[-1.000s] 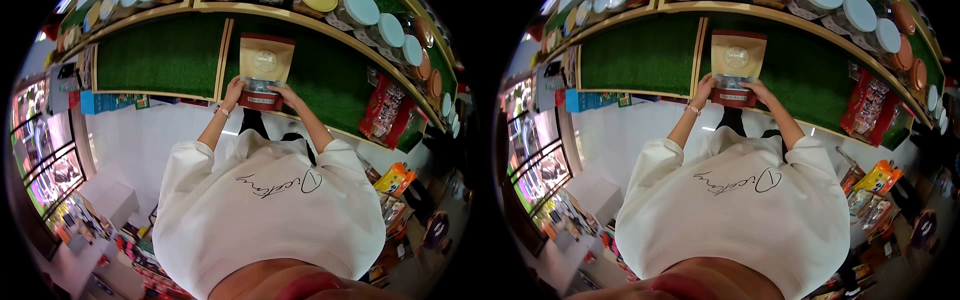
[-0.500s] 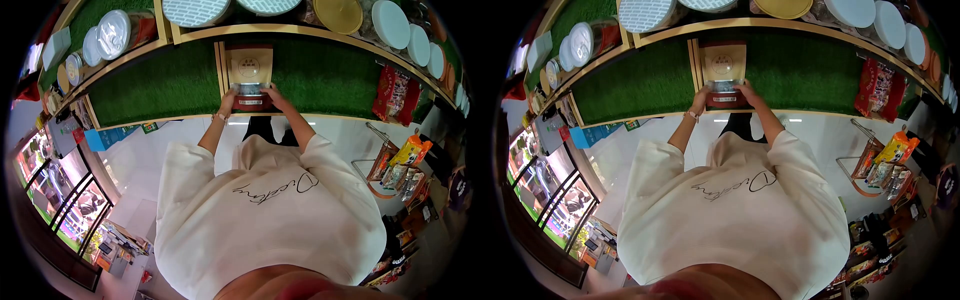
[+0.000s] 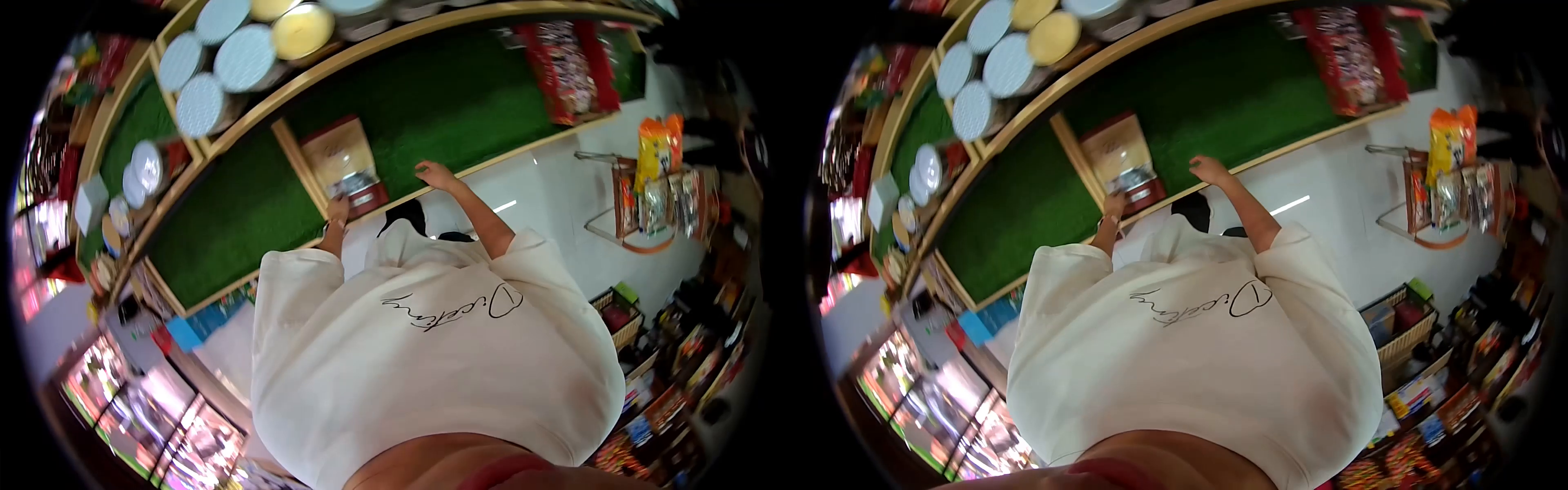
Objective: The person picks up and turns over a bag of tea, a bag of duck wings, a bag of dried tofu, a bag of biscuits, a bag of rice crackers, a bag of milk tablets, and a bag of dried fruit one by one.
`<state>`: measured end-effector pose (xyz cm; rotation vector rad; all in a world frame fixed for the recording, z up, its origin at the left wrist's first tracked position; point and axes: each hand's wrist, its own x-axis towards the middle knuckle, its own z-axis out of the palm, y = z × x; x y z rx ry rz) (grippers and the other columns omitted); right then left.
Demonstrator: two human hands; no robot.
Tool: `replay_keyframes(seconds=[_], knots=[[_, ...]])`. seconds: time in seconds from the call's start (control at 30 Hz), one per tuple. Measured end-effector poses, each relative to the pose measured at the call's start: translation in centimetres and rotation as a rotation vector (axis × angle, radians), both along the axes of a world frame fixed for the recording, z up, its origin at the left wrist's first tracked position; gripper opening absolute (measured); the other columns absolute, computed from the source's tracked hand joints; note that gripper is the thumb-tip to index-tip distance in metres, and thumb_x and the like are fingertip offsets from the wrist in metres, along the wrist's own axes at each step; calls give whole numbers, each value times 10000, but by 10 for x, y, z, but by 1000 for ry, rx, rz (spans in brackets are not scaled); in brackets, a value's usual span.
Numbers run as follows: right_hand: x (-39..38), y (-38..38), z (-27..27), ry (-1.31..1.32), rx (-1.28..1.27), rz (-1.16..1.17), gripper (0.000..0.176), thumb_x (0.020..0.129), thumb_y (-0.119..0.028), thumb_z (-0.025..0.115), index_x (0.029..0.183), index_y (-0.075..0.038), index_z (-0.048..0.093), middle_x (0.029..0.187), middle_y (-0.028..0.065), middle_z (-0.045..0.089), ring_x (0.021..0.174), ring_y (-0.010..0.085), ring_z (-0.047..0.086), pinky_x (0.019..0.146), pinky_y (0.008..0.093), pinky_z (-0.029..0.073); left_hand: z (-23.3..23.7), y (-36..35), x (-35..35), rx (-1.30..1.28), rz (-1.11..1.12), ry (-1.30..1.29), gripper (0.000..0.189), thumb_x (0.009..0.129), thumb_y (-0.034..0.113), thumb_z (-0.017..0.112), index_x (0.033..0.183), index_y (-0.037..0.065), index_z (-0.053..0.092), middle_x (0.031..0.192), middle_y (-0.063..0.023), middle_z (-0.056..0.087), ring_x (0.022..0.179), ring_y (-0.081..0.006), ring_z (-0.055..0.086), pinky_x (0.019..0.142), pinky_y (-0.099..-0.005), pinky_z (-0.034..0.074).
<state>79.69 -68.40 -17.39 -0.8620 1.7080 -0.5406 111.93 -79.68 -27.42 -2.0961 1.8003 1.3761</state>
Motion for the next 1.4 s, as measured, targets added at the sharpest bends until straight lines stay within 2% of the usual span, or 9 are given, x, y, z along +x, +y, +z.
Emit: replay_keyframes(seconds=[0.13,0.23,0.33,0.47,0.5,0.6,0.77,0.87,1.4], knots=[[-78,95,22,217,-27,-289,352,762,-264,581,1053,-66,565,888,130,633,807,262,604,729,343,468,62,13,-52,-338,-292,-475,552,774,324,515,1253,60,447,1217,-197,485,1110,-324,474,819,-396,460],[-114,184,64,237,-170,-491,320,798,-251,577,1075,-92,557,830,91,625,775,176,590,713,294,466,98,53,-129,-533,-163,-334,545,776,318,534,1231,30,451,1298,-224,385,1208,-358,364,980,-427,316],[-125,283,97,197,-250,-708,317,814,-251,567,1090,-95,547,843,84,620,799,173,585,719,291,462,81,100,-206,-599,-497,-52,521,737,287,542,1197,45,494,1275,-211,419,1172,-363,390,1006,-400,297],[-117,422,83,270,-81,-920,329,822,-260,560,1110,-104,536,864,91,619,814,190,589,724,301,461,77,208,-324,270,-565,395,441,812,214,506,1182,-26,487,1219,-185,492,1144,-288,457,971,-342,329],[-108,450,102,331,27,-911,344,825,-274,553,1119,-98,529,908,113,619,828,221,595,735,317,464,88,241,-354,220,-772,486,425,833,212,498,1189,-20,484,1204,-167,508,1130,-270,467,960,-325,336],[-79,525,120,347,30,-994,358,805,-297,553,1105,-104,530,919,133,628,838,272,600,745,343,467,227,374,-429,345,-1085,845,400,879,246,480,1203,12,484,1163,-113,545,1078,-213,502,927,-296,360],[-58,611,128,243,21,-1255,363,804,-304,559,1105,-101,533,942,142,624,864,267,598,754,337,466,288,519,-477,866,-1439,617,390,909,281,433,1234,66,463,1193,-71,527,1086,-156,495,935,-297,358],[-65,642,132,215,-22,-1432,347,808,-296,563,1091,-95,541,940,139,623,860,256,598,754,331,465,283,560,-486,1130,-1305,491,394,906,284,439,1240,76,454,1173,-70,536,1073,-151,500,920,-286,370],[-300,693,90,153,-187,-1448,296,824,-228,574,1080,-81,554,857,74,621,788,145,575,722,271,454,220,599,-705,1072,-1042,306,432,885,338,445,1233,82,457,1116,-40,561,961,-107,520,848,-257,397]])
